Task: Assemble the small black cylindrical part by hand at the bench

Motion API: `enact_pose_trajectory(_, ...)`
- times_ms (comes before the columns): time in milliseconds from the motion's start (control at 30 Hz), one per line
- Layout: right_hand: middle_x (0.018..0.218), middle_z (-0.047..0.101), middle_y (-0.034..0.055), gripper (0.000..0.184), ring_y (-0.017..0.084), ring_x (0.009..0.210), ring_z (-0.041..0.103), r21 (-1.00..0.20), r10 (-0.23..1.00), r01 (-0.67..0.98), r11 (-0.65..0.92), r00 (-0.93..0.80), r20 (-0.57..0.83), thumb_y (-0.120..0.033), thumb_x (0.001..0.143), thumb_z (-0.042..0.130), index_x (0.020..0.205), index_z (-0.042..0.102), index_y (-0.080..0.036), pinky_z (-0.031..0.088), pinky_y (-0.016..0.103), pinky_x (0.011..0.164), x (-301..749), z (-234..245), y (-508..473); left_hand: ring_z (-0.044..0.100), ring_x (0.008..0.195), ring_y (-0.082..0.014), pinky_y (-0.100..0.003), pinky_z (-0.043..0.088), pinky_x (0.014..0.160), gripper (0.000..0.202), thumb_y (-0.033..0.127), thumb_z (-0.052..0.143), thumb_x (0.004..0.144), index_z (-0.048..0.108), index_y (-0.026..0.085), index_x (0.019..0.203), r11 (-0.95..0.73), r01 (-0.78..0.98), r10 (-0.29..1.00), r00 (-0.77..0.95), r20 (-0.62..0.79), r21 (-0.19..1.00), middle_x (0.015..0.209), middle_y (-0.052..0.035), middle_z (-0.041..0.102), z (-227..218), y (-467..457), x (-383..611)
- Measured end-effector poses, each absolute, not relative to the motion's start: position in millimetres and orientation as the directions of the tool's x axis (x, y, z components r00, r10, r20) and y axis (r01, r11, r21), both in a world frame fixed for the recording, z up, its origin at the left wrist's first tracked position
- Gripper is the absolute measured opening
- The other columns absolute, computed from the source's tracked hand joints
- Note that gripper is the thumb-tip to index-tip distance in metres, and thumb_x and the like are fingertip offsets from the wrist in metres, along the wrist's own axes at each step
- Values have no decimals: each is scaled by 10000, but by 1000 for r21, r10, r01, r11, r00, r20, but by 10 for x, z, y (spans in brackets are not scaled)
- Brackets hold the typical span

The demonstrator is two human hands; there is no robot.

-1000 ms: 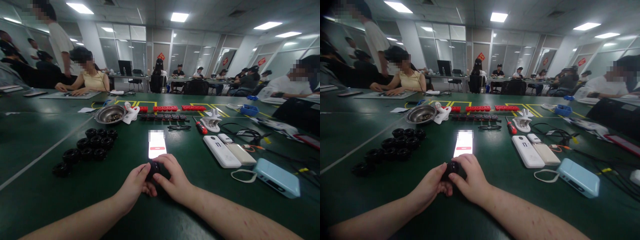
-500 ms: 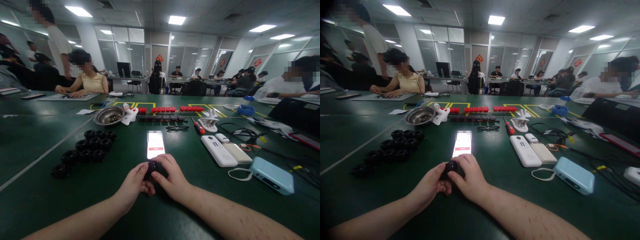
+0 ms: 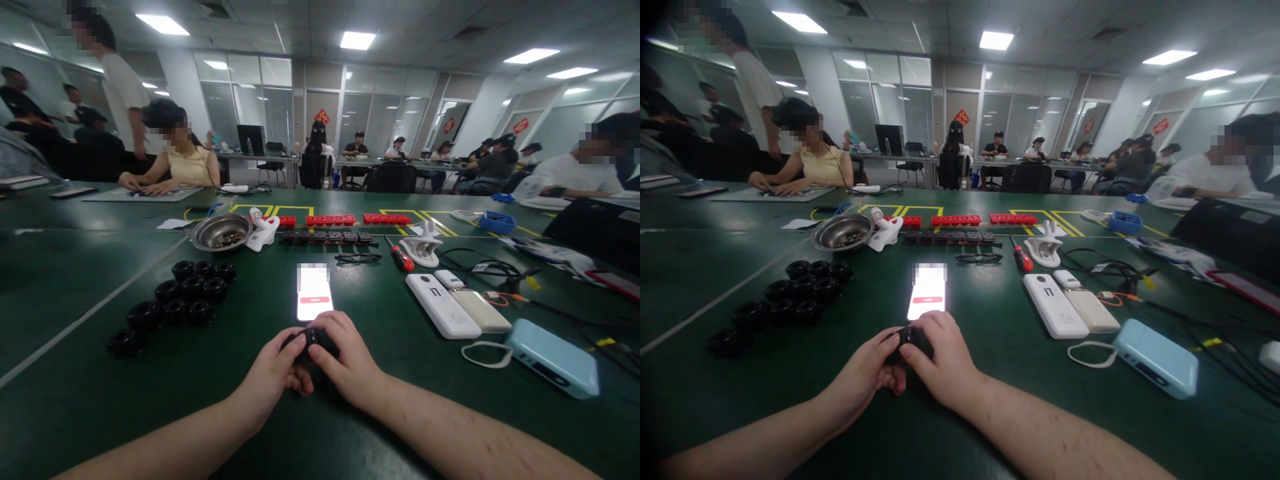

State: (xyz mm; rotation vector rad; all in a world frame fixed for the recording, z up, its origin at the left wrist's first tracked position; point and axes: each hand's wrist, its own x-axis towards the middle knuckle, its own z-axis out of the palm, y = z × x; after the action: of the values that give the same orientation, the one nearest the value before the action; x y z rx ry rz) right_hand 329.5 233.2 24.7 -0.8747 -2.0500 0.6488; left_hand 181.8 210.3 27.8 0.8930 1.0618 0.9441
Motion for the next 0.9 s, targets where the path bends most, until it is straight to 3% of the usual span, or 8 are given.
enact_pose_trajectory(233,1088,484,64,360,197,1023,441,-686,723,305,660,-506,471,-205,826,468,1185,445,-224,376,358,883,3316,253,2305,553,402,-98,-190,368,406,397,516,467,763,494,131,854,366,-244,919,248,-307,898,559,7,588,280,2110,1790)
enact_pose_trajectory(400,1073,495,78,379,209,985,458,-698,737,297,651,-466,490,-262,806,502,1168,421,-186,386,373,857,3315,225,2299,549,417,-92,-195,399,422,308,410,508,779,487,139,924,331,-219,931,233,-281,918,577,23,582,256,2104,1785)
enact_pose_trajectory(533,937,527,60,210,201,888,479,-684,750,333,649,-432,501,-250,793,523,990,511,-178,412,355,786,3297,240,2312,542,389,-82,-175,371,398,321,412,516,774,480,140,941,321,-203,933,234,-273,925,560,32,573,247,2106,1785)
enact_pose_trajectory(733,1064,492,67,355,195,998,458,-677,717,296,674,-484,502,-162,791,497,1140,463,-212,391,358,868,3302,275,2292,541,385,-86,-174,359,388,362,481,477,773,477,133,871,355,-229,924,233,-302,906,545,26,566,287,2110,1797)
enact_pose_trajectory(900,1095,489,83,417,215,1001,461,-702,753,310,641,-431,497,-247,791,514,1186,392,-195,389,389,868,3306,232,2276,547,418,-94,-200,407,428,325,412,519,769,479,143,947,345,-184,927,219,-304,920,582,24,583,264,2109,1802)
